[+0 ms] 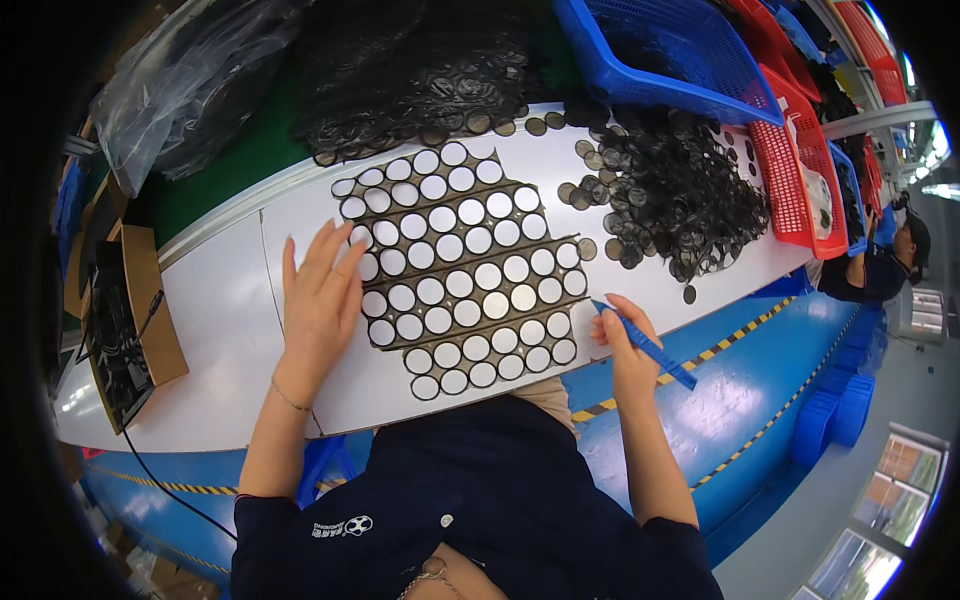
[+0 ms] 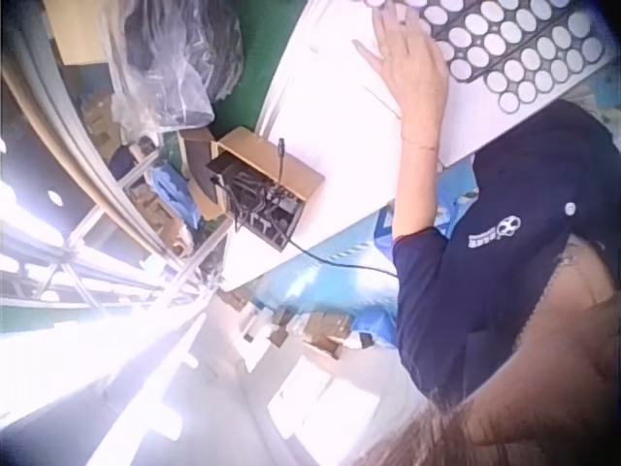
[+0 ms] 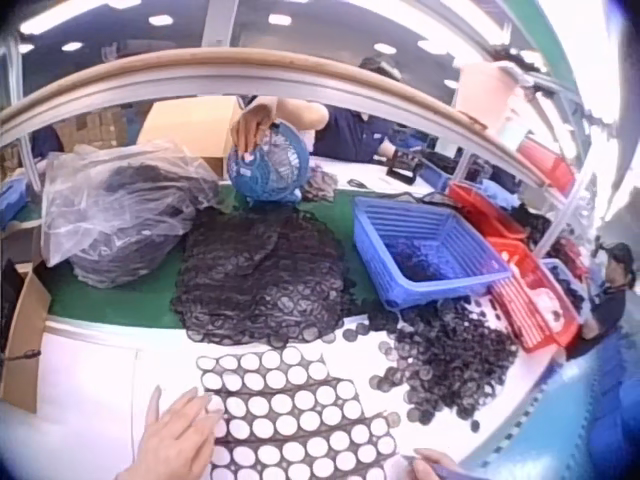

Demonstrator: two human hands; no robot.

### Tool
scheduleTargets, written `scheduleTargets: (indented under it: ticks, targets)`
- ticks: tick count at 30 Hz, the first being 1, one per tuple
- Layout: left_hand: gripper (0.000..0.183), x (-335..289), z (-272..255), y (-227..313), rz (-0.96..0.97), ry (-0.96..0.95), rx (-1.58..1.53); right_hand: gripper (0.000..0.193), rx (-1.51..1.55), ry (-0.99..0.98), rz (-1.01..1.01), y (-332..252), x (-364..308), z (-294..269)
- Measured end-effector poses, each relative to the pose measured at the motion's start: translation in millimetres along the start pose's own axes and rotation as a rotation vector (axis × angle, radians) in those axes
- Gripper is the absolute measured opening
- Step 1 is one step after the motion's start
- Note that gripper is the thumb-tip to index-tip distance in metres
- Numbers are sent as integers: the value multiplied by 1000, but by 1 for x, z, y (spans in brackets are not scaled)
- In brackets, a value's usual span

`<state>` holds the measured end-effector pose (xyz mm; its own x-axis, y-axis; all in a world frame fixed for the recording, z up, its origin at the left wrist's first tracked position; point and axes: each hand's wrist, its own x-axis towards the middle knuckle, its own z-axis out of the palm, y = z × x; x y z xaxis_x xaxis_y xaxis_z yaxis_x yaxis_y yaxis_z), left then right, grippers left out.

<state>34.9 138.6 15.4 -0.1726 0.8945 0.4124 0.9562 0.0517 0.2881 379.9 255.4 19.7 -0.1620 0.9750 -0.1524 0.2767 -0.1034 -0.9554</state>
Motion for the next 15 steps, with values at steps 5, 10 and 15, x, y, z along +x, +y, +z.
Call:
scheduleTargets:
  ticks: [5,10,15]
  targets:
    - [39,-13,21,90,241,-135,-355,17,-351,-60,-349,8,-33,-5]
    - [38,-32,47,132,370,-243,-418,15,-289,-105,-361,14,-43,-8]
    - [41,-32,52,136,401,-262,-327,14,-368,-137,-495,19,-46,-7]
